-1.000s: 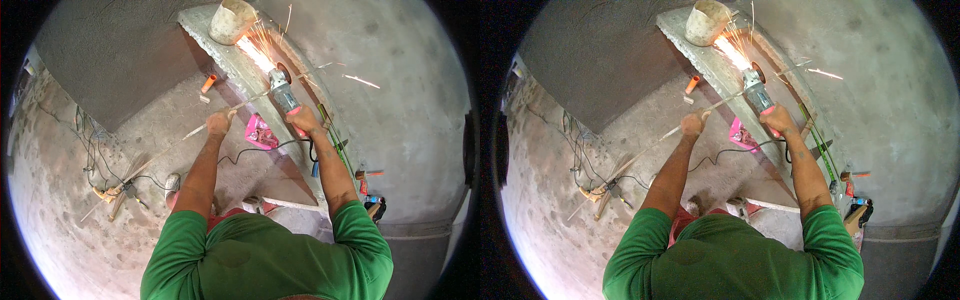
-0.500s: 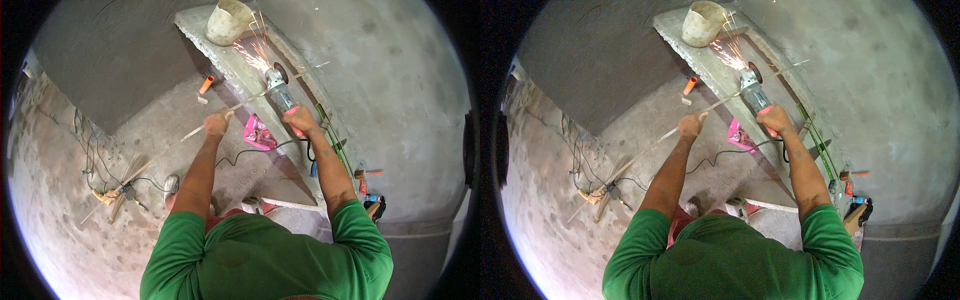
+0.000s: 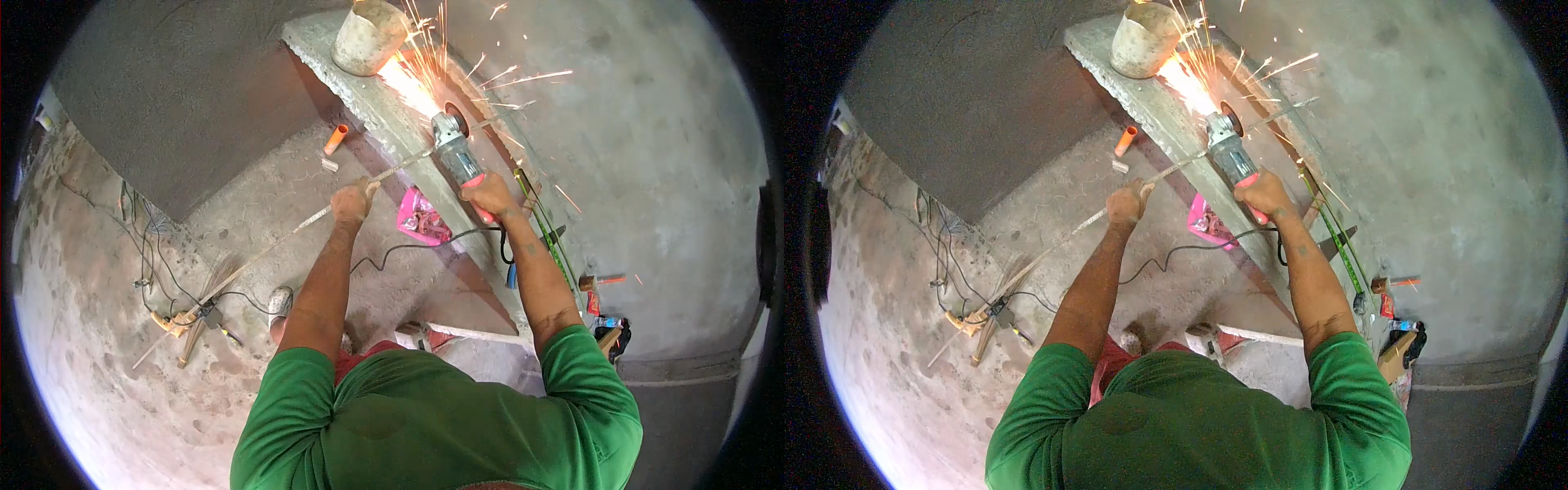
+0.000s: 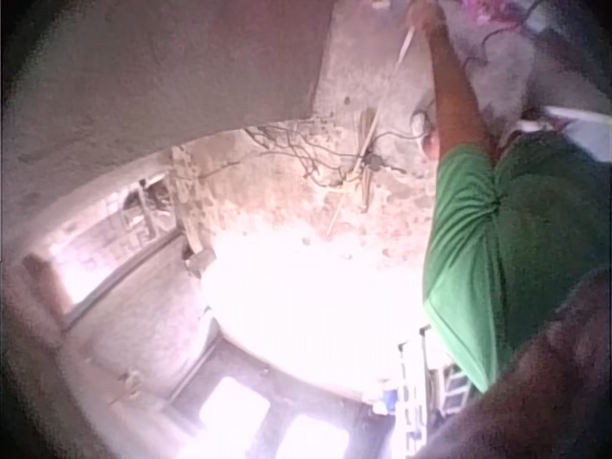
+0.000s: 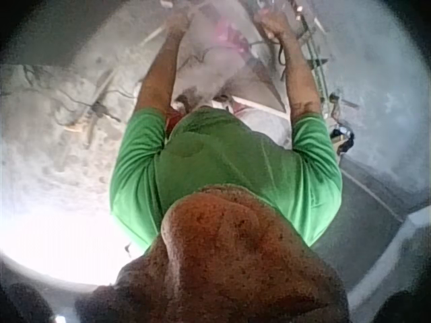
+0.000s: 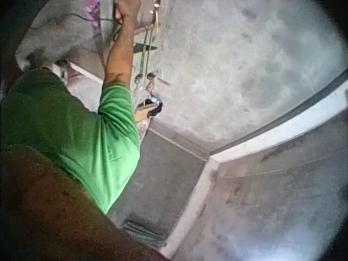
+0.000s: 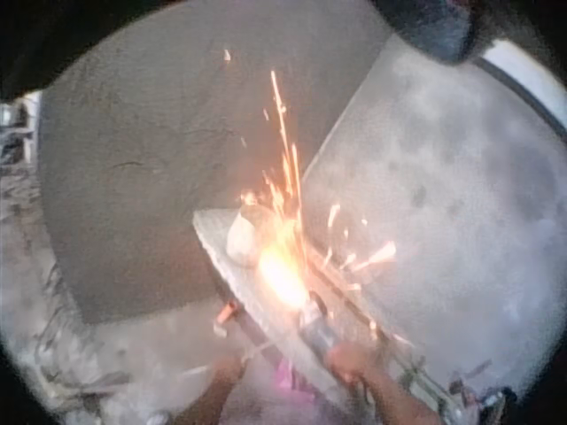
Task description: The person unpacks tools from a box and bag, connects an angle grinder to an electrical cord, and cuts a metal rod with the angle grinder.
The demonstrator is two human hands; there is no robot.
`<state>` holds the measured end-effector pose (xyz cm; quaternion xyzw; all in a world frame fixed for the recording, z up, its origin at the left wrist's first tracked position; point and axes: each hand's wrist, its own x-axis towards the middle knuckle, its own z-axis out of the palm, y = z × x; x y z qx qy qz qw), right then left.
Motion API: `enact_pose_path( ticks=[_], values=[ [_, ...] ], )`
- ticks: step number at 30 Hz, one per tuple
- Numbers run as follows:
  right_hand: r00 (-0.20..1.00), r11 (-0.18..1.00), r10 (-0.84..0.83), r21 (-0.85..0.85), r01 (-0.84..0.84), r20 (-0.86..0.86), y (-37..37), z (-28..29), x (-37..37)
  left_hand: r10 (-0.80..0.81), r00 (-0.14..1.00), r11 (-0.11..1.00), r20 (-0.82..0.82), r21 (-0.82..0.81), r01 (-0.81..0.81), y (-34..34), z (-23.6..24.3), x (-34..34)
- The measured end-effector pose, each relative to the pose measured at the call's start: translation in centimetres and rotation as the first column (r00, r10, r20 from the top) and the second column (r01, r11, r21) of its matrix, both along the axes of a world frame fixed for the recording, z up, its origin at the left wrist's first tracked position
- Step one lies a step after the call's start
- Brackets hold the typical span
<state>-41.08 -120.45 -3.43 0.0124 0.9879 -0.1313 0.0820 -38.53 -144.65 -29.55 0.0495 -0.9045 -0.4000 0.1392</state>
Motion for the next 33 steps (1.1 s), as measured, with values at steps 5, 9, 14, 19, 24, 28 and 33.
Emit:
enact_pose_path(
  ticks=[5,9,14,19,24,28,33],
  values=[
    [0.999,0.999,-0.006,0.036,0.004,0.042,0.7,-0.3,-0.4,-0.019,1.000,1.000,0.014,0.010,0.019,0.2,0.4,-0.1],
    [0.999,0.998,0.014,0.057,-0.012,-0.037,1.1,-0.7,-0.6,-0.025,0.999,0.999,0.028,0.025,0.024,0.1,0.4,-0.1],
    [0.999,0.999,0.001,0.039,-0.002,0.039,0.2,-0.4,-0.4,-0.018,0.998,0.999,0.054,0.032,0.017,-0.2,0.0,0.0],
    [1.000,0.999,0.017,0.042,-0.018,0.018,0.7,-0.5,-0.6,-0.028,0.997,0.999,0.069,0.018,0.027,0.0,0.7,0.0],
    [0.999,1.000,-0.007,0.009,0.006,0.051,0.9,-0.6,-0.7,-0.017,1.000,0.999,0.009,0.032,0.016,0.0,0.3,-0.1],
    [0.998,0.999,0.036,0.030,-0.034,-0.057,1.2,-1.0,-0.7,-0.007,1.000,1.000,-0.001,0.028,0.007,0.1,0.3,-0.1],
    [1.000,0.999,0.013,0.043,-0.014,0.022,1.0,-0.8,-0.8,-0.002,1.000,0.999,0.003,0.048,0.002,0.1,0.4,0.0]
  ],
)
